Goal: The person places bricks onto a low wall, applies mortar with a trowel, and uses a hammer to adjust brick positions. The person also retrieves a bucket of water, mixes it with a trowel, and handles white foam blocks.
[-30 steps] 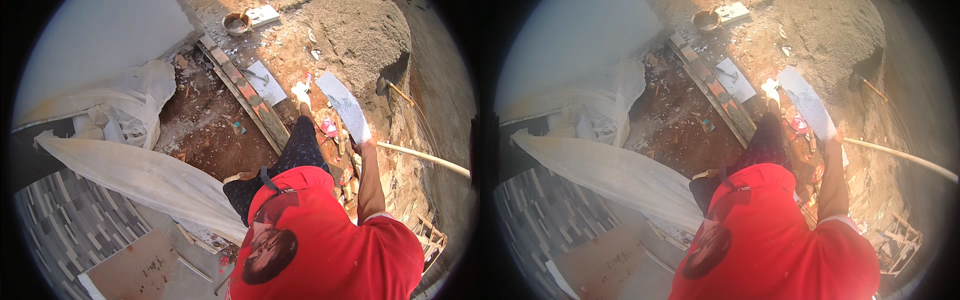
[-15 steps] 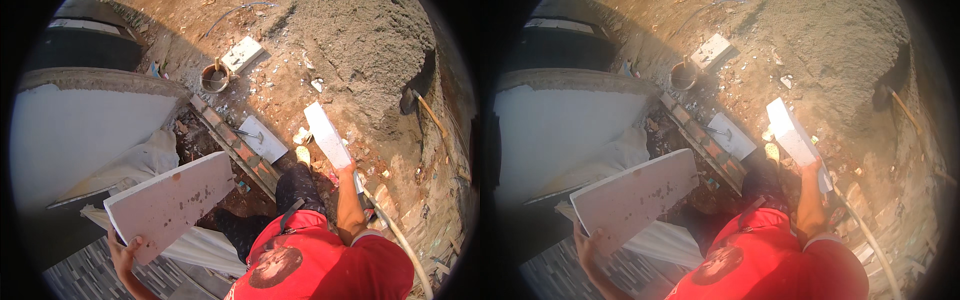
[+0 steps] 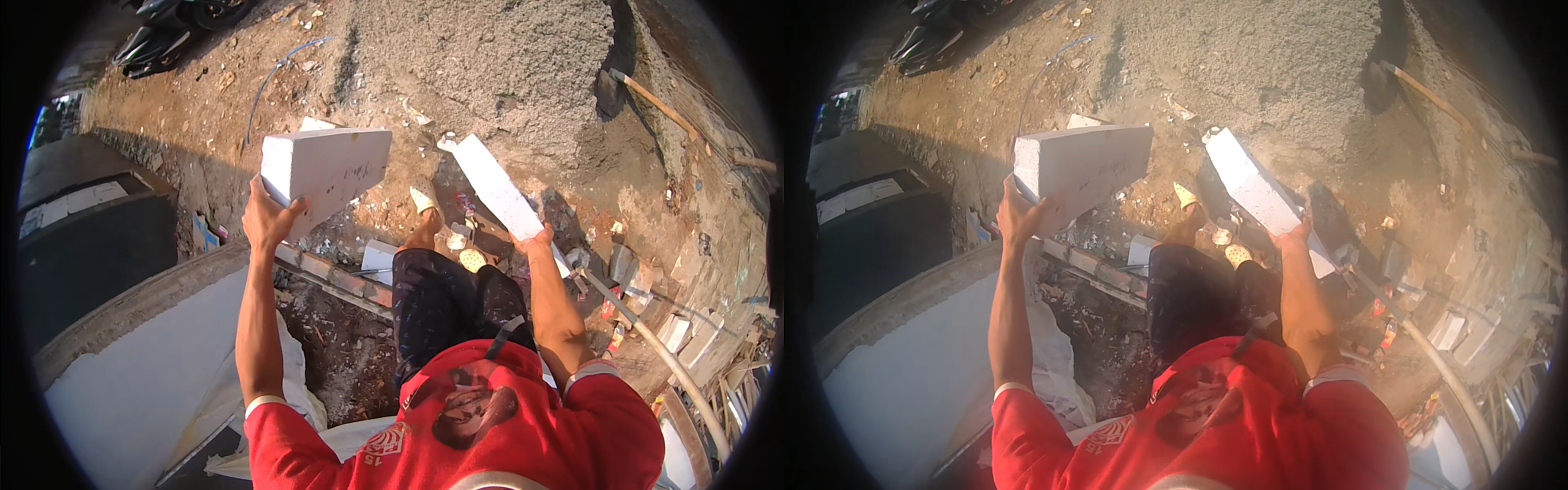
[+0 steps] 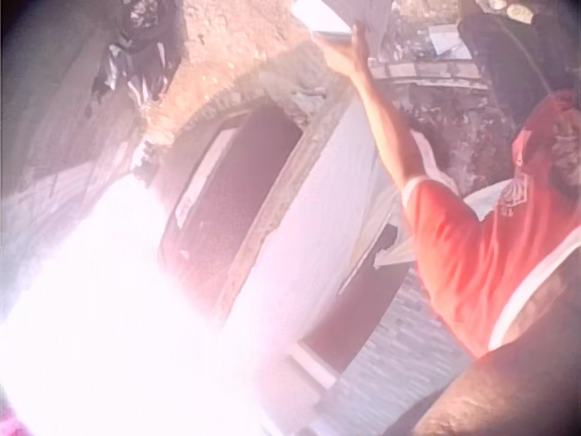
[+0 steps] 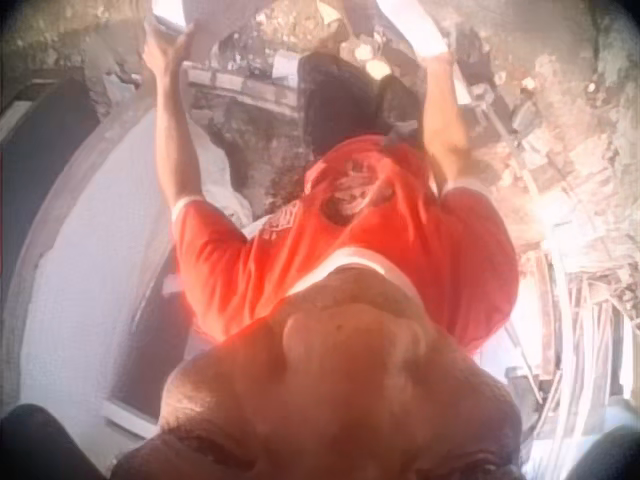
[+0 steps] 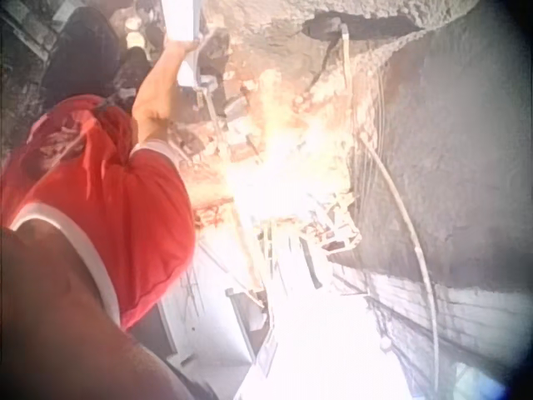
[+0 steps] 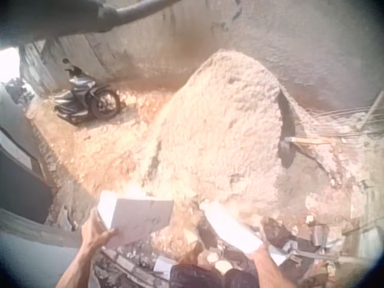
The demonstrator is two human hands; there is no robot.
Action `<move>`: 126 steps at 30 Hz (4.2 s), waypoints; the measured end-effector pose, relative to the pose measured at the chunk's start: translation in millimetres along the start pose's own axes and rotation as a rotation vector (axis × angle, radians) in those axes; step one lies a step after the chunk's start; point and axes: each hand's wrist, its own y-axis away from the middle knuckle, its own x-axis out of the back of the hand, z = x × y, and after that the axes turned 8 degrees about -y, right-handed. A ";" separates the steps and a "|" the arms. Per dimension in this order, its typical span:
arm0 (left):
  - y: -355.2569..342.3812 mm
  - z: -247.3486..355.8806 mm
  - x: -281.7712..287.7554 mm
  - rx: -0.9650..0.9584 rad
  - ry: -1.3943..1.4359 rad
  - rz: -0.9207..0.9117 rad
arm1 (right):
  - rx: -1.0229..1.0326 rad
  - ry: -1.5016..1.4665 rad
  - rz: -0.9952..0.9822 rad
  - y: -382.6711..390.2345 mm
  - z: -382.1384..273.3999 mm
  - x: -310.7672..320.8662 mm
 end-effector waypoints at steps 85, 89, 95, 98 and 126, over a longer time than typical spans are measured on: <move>-319.3 234.9 -563.8 -1.102 0.291 -0.896 | 0.684 -0.224 -0.248 -402.9 191.3 19.1; -326.5 236.6 -586.6 -1.124 0.394 -0.987 | 0.661 0.422 -0.106 -395.6 206.1 116.6; -318.3 224.5 -584.8 -1.209 0.425 -0.782 | 0.938 0.503 0.422 -349.2 243.6 250.8; -328.2 231.8 -576.2 -1.172 0.242 -0.614 | 0.962 0.523 0.604 -322.1 257.6 283.7; -200.5 251.6 -647.4 -2.739 -0.839 0.475 | 1.112 0.987 0.654 -318.6 312.6 321.9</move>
